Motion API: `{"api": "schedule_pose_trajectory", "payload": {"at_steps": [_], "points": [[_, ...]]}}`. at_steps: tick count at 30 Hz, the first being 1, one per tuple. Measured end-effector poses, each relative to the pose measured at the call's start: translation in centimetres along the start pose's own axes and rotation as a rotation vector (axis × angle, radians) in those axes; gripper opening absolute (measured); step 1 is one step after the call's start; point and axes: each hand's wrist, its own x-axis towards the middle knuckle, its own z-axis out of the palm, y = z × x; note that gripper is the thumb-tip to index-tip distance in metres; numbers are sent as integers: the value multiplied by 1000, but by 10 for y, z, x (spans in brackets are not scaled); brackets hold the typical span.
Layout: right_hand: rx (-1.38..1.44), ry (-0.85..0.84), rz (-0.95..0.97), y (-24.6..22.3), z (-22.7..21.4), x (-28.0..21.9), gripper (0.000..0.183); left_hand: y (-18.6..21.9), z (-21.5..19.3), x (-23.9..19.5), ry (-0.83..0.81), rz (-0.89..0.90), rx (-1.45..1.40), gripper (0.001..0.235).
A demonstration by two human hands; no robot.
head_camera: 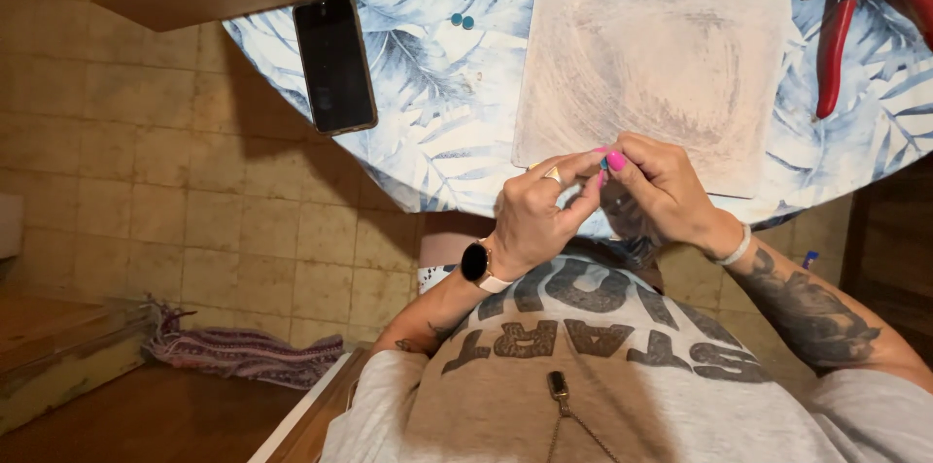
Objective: Sand the edges of small glass tiles using a sanding block on a table.
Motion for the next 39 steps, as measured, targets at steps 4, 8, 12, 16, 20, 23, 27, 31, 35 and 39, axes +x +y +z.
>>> {"api": "schedule_pose_trajectory", "payload": {"at_steps": [4,8,12,16,20,23,27,31,35,39], "points": [[5,12,6,-2,1,-1,27,-10,3,-6,5,24,47,19],[-94,22,-32,3,-2,-7,22,-17,4,-12,-36,130,195,20],[-976,-242,-231,3,-34,-14,23,-11,-16,-16,-396,202,610,40],[-1119,-243,-416,-4,-35,-1,22,-22,-25,-22,-502,299,690,52],[-860,-439,-333,-1,-3,51,6,-22,-28,-22,-545,313,696,60],[-931,-277,-378,3,19,104,19,-21,-29,-20,-566,310,730,63],[-1030,-189,-470,6,21,114,31,-22,-29,-21,-573,312,771,68],[-1002,-485,-521,3,-21,53,13,-23,-27,-22,-559,325,779,69],[-1117,-1159,-454,20,-97,22,10,-21,-25,-25,-569,343,853,73],[-1644,-1323,-126,32,-132,45,24,-18,-23,-21,-539,262,755,58]]}}
